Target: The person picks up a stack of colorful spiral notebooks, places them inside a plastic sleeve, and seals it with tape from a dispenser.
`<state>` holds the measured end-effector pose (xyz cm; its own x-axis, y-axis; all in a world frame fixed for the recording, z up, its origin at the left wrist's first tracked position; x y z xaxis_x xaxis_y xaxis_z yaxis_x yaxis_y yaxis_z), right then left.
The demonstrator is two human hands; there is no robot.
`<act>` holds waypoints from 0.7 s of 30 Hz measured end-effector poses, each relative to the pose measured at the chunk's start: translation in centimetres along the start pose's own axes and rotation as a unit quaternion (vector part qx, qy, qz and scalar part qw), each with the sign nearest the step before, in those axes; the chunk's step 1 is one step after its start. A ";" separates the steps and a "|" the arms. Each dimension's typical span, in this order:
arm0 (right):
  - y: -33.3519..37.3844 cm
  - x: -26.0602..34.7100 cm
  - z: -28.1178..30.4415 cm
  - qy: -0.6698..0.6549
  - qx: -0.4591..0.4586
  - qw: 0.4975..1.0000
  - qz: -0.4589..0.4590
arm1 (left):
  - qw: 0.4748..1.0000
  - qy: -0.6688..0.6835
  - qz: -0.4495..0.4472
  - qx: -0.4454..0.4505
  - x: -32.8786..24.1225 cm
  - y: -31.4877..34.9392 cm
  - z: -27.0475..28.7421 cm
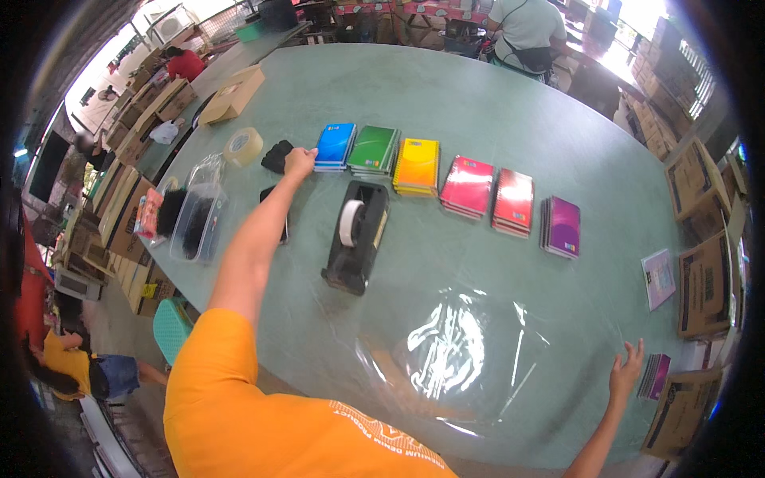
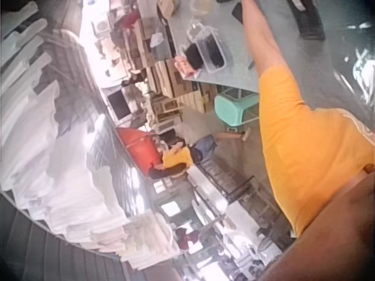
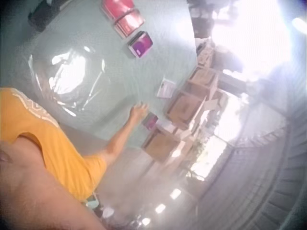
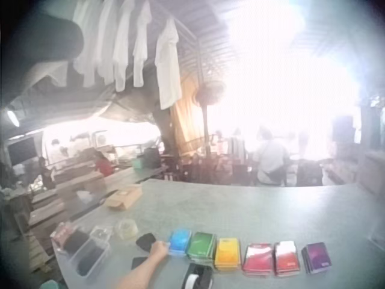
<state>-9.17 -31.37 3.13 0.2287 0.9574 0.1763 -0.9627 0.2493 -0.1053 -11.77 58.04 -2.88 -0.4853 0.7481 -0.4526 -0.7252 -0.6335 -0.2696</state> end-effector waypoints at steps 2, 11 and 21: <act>2.0 4.8 2.1 0.011 -0.001 1.000 0.013 | 1.000 0.009 0.021 0.004 -1.2 -1.7 -2.5; 5.5 40.9 -8.1 -0.425 0.316 0.839 0.123 | 0.989 0.118 -0.084 -0.041 -3.1 -4.9 1.3; 4.6 52.6 -15.4 -0.620 0.502 0.586 -0.144 | 0.844 0.005 -0.533 0.064 -11.8 3.3 -4.0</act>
<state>0.69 22.34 -3.20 0.7206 -0.1004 0.6861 -0.6527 -0.4321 0.6223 -6.52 46.34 -1.80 0.4802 0.8770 -0.0183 -0.7936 0.4255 -0.4349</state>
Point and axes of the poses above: each hand's wrist, its own y-axis away from the middle knuckle, its own z-axis out of the back of the hand, x = y × z, the point moved 7 cm from there along -y, towards the middle knuckle, and after that the axes turned 13 degrees about -z, right-handed, at the moved point
